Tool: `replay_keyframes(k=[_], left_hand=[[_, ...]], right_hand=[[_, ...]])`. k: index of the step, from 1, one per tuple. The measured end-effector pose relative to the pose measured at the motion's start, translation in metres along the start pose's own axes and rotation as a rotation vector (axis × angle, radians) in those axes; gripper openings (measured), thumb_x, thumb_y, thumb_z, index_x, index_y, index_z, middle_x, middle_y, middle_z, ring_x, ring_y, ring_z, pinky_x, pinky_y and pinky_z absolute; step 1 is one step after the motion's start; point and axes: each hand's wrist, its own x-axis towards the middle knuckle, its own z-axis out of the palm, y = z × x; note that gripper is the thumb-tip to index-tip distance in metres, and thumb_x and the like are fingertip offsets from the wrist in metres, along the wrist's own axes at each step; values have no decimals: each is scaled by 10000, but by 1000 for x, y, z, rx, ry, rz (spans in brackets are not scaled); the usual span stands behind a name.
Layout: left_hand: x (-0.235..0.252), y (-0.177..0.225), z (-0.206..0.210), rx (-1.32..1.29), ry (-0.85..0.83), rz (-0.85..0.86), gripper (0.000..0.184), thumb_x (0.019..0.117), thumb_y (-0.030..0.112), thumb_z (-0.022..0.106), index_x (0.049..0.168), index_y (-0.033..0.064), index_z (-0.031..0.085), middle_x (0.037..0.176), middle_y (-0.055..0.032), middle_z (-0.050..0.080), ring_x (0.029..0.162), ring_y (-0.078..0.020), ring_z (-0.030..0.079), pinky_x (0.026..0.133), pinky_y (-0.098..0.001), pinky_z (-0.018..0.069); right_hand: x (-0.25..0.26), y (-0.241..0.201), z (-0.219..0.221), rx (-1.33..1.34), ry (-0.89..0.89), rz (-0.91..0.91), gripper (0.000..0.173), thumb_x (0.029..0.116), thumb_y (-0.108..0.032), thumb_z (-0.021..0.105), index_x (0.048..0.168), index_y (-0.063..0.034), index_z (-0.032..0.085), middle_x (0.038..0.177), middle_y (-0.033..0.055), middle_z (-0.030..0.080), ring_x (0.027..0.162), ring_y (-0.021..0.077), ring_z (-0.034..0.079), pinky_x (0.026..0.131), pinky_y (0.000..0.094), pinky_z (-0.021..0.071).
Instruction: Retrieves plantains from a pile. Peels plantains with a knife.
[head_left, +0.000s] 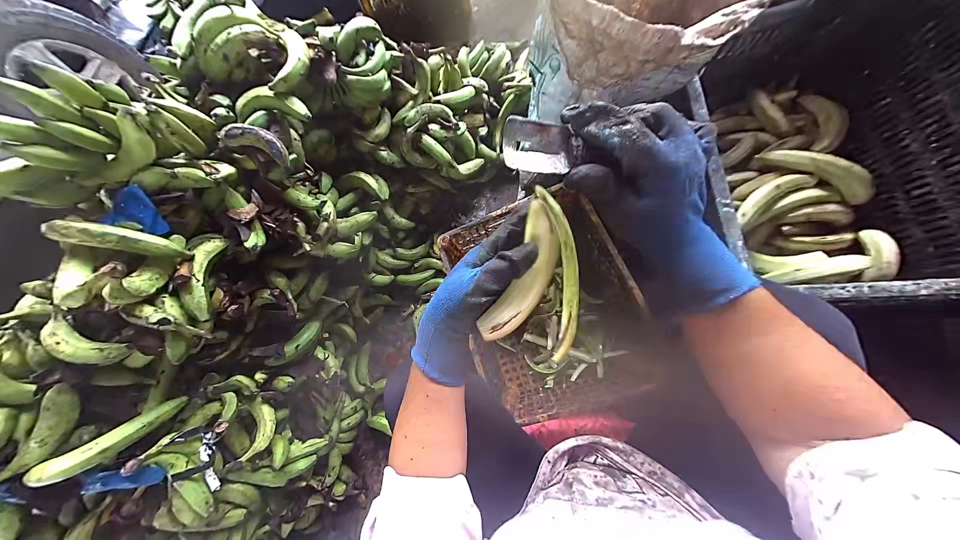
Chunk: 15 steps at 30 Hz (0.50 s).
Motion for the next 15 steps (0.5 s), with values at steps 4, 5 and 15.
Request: replay_keyframes(k=[4, 5, 15], left_hand=[[10, 8, 21, -124, 371, 306, 394, 1092, 485, 352, 1363, 276, 546, 1094, 4, 668, 891, -86, 660, 729, -272, 581], [18, 12, 28, -227, 426, 445, 426, 1094, 501, 313, 1358, 258, 543, 1142, 22, 661, 971, -73, 657, 800, -261, 578], [-5, 2, -6, 72, 16, 145, 418, 1055, 327, 487, 1449, 194, 529, 1137, -80, 685, 919, -140, 679, 782, -336, 593]], right_hand=[[-34, -28, 4, -19, 89, -121, 513, 986, -574, 548, 1310, -201, 685, 1226, 199, 675, 1148, 374, 626, 1003, 621, 407], [-46, -38, 5, -13, 112, -202, 477, 967, -519, 606, 1319, -206, 675, 1209, 170, 673, 1146, 345, 617, 1015, 592, 394], [4, 0, -1, 188, -178, -39, 573, 969, -699, 456, 1338, -320, 678, 1297, 99, 677, 1194, 307, 623, 968, 638, 416]])
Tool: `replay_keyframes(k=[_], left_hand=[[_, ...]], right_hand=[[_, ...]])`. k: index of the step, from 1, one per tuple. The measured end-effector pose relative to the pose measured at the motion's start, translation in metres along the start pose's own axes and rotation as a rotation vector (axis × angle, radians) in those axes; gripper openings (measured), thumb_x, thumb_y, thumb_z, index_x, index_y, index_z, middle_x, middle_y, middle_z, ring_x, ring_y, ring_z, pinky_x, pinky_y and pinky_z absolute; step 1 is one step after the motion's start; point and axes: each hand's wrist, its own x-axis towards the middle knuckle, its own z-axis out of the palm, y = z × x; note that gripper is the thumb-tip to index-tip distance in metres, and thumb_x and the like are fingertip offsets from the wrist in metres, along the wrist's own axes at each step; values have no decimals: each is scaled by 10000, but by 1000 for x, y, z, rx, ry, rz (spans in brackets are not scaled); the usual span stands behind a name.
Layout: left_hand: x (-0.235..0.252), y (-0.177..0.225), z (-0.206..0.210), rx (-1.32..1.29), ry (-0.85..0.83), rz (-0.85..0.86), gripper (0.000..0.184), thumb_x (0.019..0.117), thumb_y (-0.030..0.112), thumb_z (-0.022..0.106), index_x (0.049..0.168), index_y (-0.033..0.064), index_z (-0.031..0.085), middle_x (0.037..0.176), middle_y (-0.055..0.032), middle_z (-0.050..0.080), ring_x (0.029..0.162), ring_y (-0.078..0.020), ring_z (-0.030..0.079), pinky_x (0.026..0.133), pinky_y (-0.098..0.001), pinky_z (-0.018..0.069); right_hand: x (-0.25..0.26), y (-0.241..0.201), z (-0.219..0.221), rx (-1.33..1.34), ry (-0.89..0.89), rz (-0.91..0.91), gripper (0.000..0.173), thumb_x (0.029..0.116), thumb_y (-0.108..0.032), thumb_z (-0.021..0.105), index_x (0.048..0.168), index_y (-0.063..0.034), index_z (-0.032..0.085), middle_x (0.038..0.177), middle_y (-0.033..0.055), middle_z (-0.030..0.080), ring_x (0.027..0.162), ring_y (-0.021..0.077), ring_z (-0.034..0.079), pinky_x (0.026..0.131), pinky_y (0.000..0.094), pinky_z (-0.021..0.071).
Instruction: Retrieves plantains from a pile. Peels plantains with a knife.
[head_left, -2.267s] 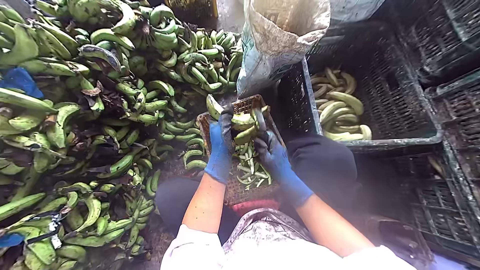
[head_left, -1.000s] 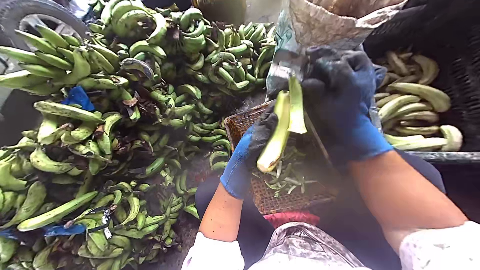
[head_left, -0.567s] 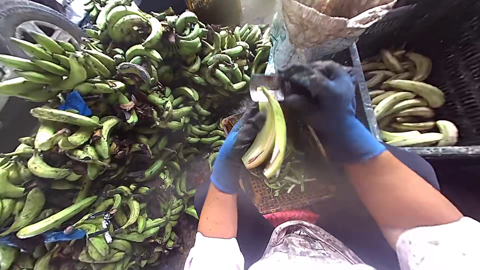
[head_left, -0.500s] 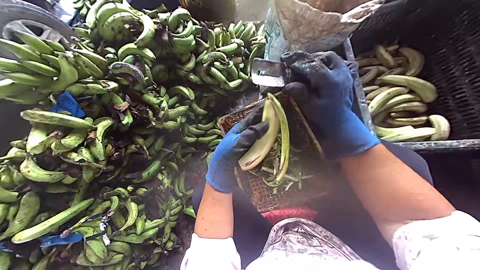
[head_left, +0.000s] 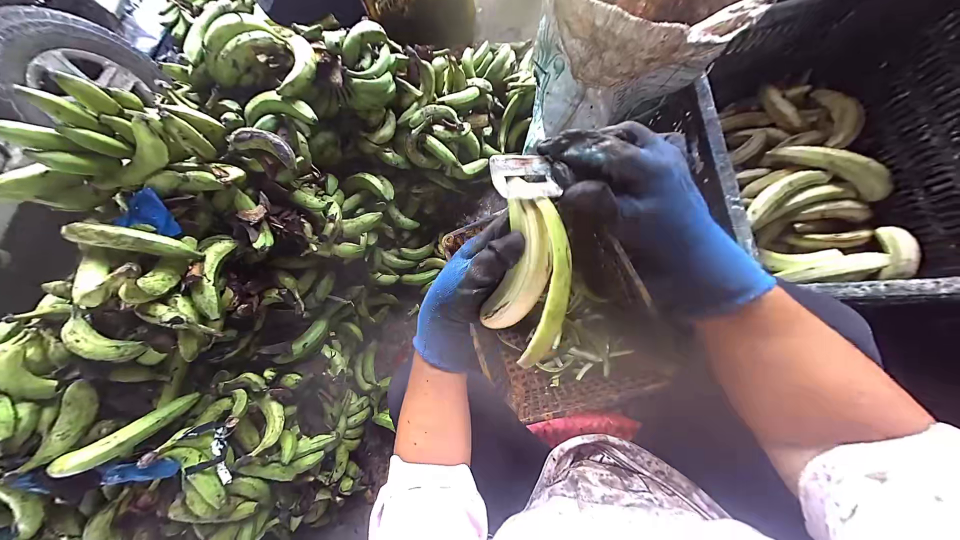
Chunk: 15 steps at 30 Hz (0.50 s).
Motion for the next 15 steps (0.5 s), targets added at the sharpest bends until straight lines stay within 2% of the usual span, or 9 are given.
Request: replay_keyframes(k=[2, 4, 5, 6, 7, 9, 10, 12, 15], left_hand=[[2, -2, -5, 18, -27, -56, 461, 1036, 286, 511, 1492, 219, 493, 1152, -90, 685, 897, -151, 682, 763, -340, 593], [4, -7, -4, -153, 24, 12, 442, 1066, 352, 455, 1494, 243, 462, 1177, -103, 662, 900, -179, 673, 743, -351, 595], [7, -4, 3, -258, 105, 70, 409, 1075, 441, 411, 1408, 234, 528, 1130, -83, 675, 871, -160, 678, 704, -323, 594], [12, 1, 11, -352, 184, 137, 444, 1079, 527, 345, 1315, 226, 571, 1069, -34, 675, 854, -105, 666, 689, -267, 580], [16, 7, 18, -437, 238, 193, 505, 1075, 571, 278, 1314, 237, 572, 1105, 12, 673, 918, -59, 662, 740, -228, 575], [17, 11, 25, -639, 280, 249, 502, 1079, 559, 288, 1338, 232, 568, 1184, 29, 673, 1022, -42, 668, 817, -210, 575], [17, 12, 28, -677, 271, 251, 481, 1083, 547, 286, 1325, 235, 562, 1176, 35, 663, 1022, -38, 661, 818, -206, 571], [20, 15, 33, -634, 276, 236, 418, 1088, 505, 316, 1278, 251, 589, 1129, 30, 671, 976, -55, 666, 775, -229, 577], [26, 14, 29, -525, 301, 216, 440, 1078, 537, 322, 1300, 257, 579, 1166, 8, 685, 992, -88, 685, 789, -279, 593]], right_hand=[[0, 5, -2, -60, -81, 174, 586, 962, -709, 417, 1345, -346, 672, 1304, 86, 674, 1195, 309, 621, 958, 645, 399], [-7, -2, 3, -173, -26, 220, 678, 971, -726, 363, 1363, -255, 652, 1308, 183, 650, 1189, 396, 619, 959, 687, 398], [-16, -10, 8, -209, 56, 149, 694, 987, -710, 370, 1341, -187, 660, 1286, 227, 649, 1164, 424, 625, 956, 689, 412], [-27, -20, 14, -211, 153, 35, 604, 1003, -630, 456, 1300, -155, 682, 1258, 237, 660, 1151, 422, 630, 973, 672, 419], [-39, -30, 21, -200, 232, -98, 481, 998, -530, 557, 1303, -181, 683, 1230, 205, 665, 1149, 379, 621, 1002, 620, 408], [-50, -41, 30, -205, 285, -283, 417, 955, -451, 676, 1322, -253, 668, 1204, 111, 667, 1163, 285, 599, 1047, 522, 370], [-48, -42, 31, -199, 273, -309, 416, 949, -452, 685, 1315, -255, 671, 1179, 101, 676, 1137, 274, 610, 1029, 509, 383], [-39, -40, 28, -159, 216, -281, 427, 974, -476, 627, 1308, -217, 684, 1169, 145, 703, 1093, 304, 654, 960, 538, 437], [-39, -35, 29, -147, 249, -284, 466, 976, -529, 594, 1326, -232, 676, 1173, 119, 698, 1120, 275, 635, 985, 524, 415]])
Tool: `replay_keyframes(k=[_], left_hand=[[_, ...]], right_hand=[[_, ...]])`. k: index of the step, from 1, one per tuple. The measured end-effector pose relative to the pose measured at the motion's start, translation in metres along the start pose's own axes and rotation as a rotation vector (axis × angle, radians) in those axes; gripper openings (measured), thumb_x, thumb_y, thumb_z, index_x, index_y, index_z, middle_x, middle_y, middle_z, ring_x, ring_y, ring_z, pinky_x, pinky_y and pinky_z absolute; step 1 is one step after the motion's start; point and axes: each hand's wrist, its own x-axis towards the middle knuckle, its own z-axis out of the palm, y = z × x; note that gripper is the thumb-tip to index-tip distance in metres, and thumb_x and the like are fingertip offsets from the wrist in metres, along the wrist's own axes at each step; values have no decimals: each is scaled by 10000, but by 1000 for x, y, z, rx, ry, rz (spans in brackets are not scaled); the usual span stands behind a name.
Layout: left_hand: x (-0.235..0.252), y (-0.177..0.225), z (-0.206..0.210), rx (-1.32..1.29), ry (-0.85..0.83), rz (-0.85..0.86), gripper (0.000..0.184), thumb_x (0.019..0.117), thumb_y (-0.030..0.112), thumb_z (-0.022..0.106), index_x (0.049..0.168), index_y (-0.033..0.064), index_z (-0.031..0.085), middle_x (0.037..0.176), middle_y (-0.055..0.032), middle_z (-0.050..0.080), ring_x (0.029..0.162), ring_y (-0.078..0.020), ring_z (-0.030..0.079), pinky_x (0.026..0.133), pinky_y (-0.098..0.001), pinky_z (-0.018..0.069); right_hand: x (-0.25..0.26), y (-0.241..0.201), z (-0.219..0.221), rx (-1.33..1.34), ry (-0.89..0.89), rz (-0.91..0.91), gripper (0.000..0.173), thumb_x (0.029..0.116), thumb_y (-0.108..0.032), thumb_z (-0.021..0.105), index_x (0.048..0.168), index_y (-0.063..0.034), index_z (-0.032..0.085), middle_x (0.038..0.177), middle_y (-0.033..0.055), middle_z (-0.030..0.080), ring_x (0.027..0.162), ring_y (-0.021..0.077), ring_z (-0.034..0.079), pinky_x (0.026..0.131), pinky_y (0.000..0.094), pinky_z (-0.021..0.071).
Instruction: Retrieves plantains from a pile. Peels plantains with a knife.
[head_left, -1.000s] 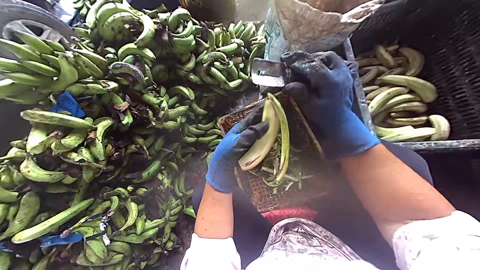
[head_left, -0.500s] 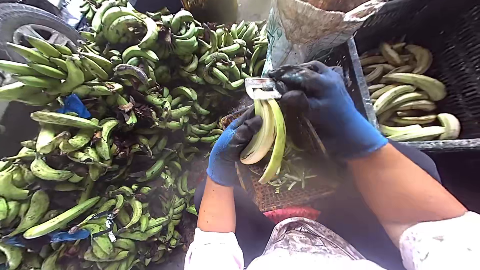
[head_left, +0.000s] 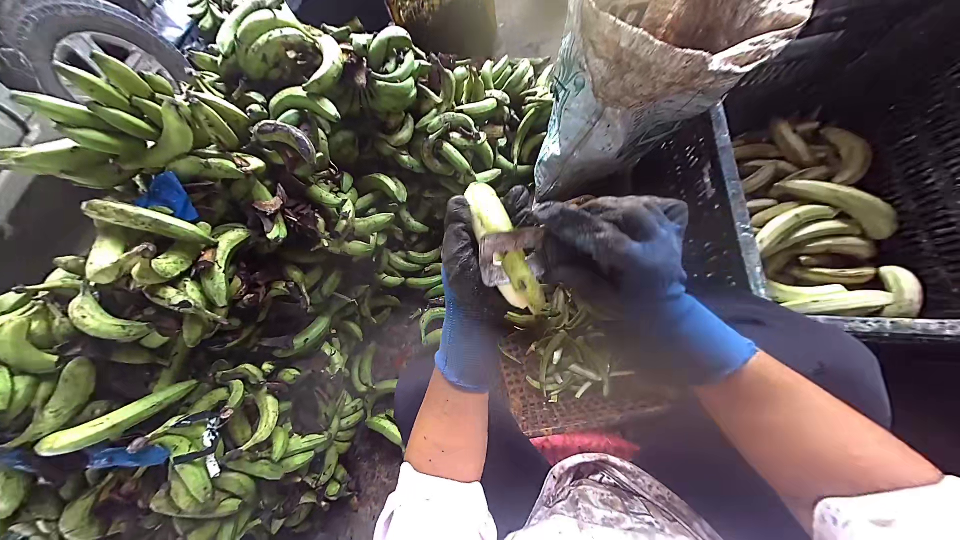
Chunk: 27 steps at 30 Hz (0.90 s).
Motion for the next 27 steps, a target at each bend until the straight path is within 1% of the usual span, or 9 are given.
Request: replay_keyframes(k=[4, 8, 9, 10, 13, 17, 21, 24, 27], left_hand=[[-12, -2, -4, 317, -2, 51, 358, 1094, 451, 338, 1215, 249, 608, 948, 45, 662, 781, -29, 642, 651, -221, 562], [-22, -2, -11, 689, -140, 41, 478, 1095, 383, 376, 1556, 259, 394, 1365, 3, 596, 1064, -88, 637, 868, -306, 574], [-19, -1, -12, 638, -169, 27, 505, 1092, 403, 364, 1579, 266, 359, 1387, 3, 586, 1043, -87, 642, 851, -295, 578], [-13, -3, -13, 492, -140, 17, 491, 1083, 419, 367, 1548, 264, 398, 1246, -37, 649, 861, -108, 670, 686, -284, 597], [-6, 3, -21, 77, -44, -36, 589, 1034, 668, 265, 1366, 276, 552, 995, -15, 675, 694, -82, 640, 566, -244, 559], [-16, 9, -22, 67, 54, -1, 566, 1052, 631, 269, 1313, 250, 595, 1012, 15, 673, 762, -48, 634, 602, -198, 540], [-4, -6, -8, 270, -21, 164, 308, 1092, 335, 375, 1322, 250, 562, 1114, 48, 663, 943, -49, 655, 790, -260, 581], [-11, -8, -11, 331, 26, 94, 309, 1097, 382, 379, 1265, 242, 597, 1024, 17, 668, 844, -80, 653, 700, -281, 579], [-1, -5, -27, 172, 44, 17, 366, 1094, 442, 311, 1203, 238, 594, 1000, -4, 673, 832, -102, 661, 678, -286, 577]], right_hand=[[8, 5, 1, 60, -54, 75, 465, 989, -561, 566, 1338, -274, 675, 1221, 124, 700, 1133, 282, 642, 984, 548, 406], [24, 36, 4, 198, -342, 569, 553, 989, -622, 458, 1315, -244, 695, 1343, 75, 660, 1258, 279, 602, 998, 653, 417], [24, 43, 4, 196, -388, 670, 560, 985, -653, 421, 1329, -294, 680, 1371, 16, 654, 1297, 230, 586, 1037, 629, 424], [22, 47, 3, 187, -397, 713, 571, 983, -677, 401, 1322, -310, 678, 1354, 2, 664, 1290, 215, 593, 1046, 611, 443], [10, 30, -10, 61, -247, 333, 542, 1025, -597, 443, 1325, -213, 680, 1301, 153, 673, 1192, 355, 632, 951, 639, 454], [0, -1, -16, 34, -152, -102, 420, 965, -472, 642, 1352, -310, 663, 1219, 103, 685, 1162, 281, 615, 1027, 552, 379], [15, 5, 5, 211, -195, 273, 503, 959, -533, 626, 1246, -131, 721, 1237, 206, 668, 1115, 382, 638, 891, 632, 462], [19, 29, 11, 332, -173, 625, 514, 946, -558, 626, 1296, -191, 702, 1329, 74, 647, 1238, 212, 589, 1035, 469, 481], [7, 38, -8, 379, -265, 453, 505, 949, -549, 624, 1273, -170, 710, 1271, 97, 656, 1181, 212, 610, 998, 458, 505]])
